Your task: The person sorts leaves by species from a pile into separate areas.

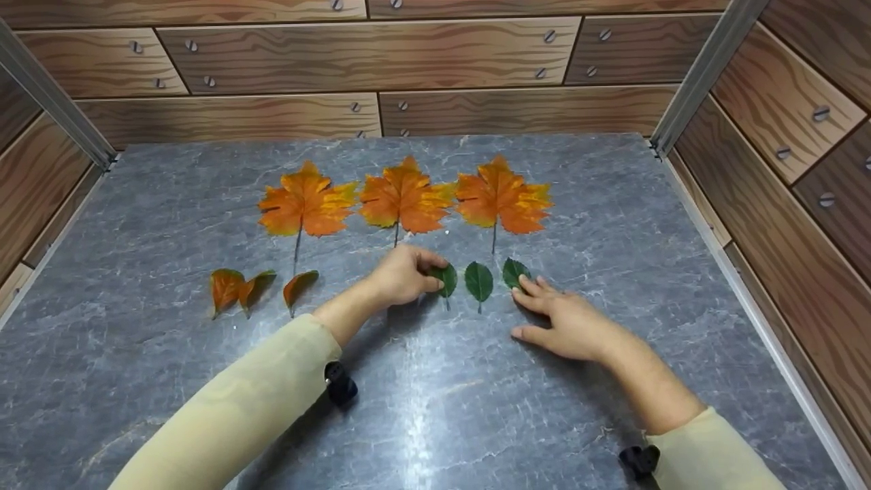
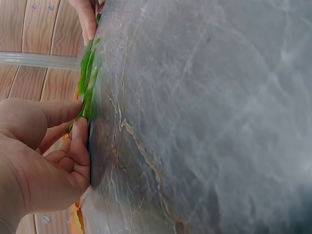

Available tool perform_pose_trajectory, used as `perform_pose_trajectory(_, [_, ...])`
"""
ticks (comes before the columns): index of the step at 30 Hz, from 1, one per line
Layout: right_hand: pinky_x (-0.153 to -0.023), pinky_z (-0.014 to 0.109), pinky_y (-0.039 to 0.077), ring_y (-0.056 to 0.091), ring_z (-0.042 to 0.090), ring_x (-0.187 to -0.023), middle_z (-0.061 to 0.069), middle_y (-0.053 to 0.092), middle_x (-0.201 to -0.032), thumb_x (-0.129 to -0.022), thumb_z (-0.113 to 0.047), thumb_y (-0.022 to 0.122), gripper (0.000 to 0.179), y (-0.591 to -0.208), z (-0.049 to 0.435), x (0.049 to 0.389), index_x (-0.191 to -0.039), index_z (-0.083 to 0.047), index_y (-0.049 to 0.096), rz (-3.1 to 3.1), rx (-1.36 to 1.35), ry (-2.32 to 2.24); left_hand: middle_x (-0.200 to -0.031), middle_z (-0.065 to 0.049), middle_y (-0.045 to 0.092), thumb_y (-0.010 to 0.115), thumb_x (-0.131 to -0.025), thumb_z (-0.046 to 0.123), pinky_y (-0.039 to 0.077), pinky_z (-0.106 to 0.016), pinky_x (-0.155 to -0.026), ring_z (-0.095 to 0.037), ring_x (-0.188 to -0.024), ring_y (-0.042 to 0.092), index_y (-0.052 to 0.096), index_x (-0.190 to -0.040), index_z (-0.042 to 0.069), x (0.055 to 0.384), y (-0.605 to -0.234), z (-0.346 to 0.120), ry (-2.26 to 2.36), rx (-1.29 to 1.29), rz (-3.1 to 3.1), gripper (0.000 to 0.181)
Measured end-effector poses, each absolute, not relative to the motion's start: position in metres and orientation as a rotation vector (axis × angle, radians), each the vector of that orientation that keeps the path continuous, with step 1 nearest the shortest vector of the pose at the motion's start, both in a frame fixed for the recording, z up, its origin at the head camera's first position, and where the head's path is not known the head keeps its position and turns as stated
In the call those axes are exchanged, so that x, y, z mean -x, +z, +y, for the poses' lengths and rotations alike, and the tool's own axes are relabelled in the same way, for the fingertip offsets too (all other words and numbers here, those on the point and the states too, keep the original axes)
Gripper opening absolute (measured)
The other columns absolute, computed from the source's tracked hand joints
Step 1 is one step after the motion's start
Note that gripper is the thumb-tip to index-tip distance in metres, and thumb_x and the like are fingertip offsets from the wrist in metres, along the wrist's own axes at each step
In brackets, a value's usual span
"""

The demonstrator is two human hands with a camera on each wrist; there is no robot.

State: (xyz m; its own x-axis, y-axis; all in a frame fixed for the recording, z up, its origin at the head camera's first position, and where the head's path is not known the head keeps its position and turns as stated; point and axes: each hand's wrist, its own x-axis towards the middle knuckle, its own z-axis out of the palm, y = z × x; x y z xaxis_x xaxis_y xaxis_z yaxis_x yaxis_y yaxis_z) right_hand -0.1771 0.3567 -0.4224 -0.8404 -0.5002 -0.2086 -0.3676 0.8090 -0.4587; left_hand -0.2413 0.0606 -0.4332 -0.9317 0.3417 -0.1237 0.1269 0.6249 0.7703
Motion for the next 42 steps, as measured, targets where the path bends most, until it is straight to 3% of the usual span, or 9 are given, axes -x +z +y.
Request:
perform_pose_trajectory(19, [-0.118, 0.076, 0.017, 0.020, 0.049, -0.156, 0.013, 0.025, -0.173, -0.102, -0.057, 0.065, 0.077, -0.422, 0.356, 0.177, -0.161, -0.010, 0.047, 2.671, 0.642, -0.551, -0.113, -0.002, 0.078, 0.080, -0.097, 0.014, 0.053, -0.026, -0.086, -0.014, -0.096, 0.065, 0.080, -0.127, 0.013, 0.240, -0.433, 0.060, 1.155, -0.399, 2.613, 0.031])
perform_pose_trajectory(35, [-0.119, 0.074, 0.019, 0.021, 0.048, -0.156, 0.014, 0.026, -0.172, -0.102, -0.053, 0.067, 0.076, -0.422, 0.357, 0.177, -0.160, -0.008, 0.047, 2.670, 0.653, -0.581, -0.123, -0.006, 0.076, 0.078, -0.097, 0.014, 0.054, -0.026, -0.086, -0.016, -0.105, 0.066, 0.077, -0.133, 0.012, 0.237, -0.422, 0.048, 1.245, -0.382, 2.514, 0.036])
perform_pose_trajectory(42, [-0.118, 0.076, 0.019, 0.021, 0.049, -0.156, 0.015, 0.026, -0.172, -0.103, -0.052, 0.067, 0.075, -0.422, 0.357, 0.178, -0.160, -0.008, 0.047, 2.663, 0.657, -0.575, -0.139, -0.009, 0.069, 0.075, -0.101, 0.015, 0.057, -0.034, -0.093, -0.021, -0.122, 0.065, 0.072, -0.141, 0.015, 0.233, -0.401, 0.035, 1.247, -0.419, 2.448, 0.039])
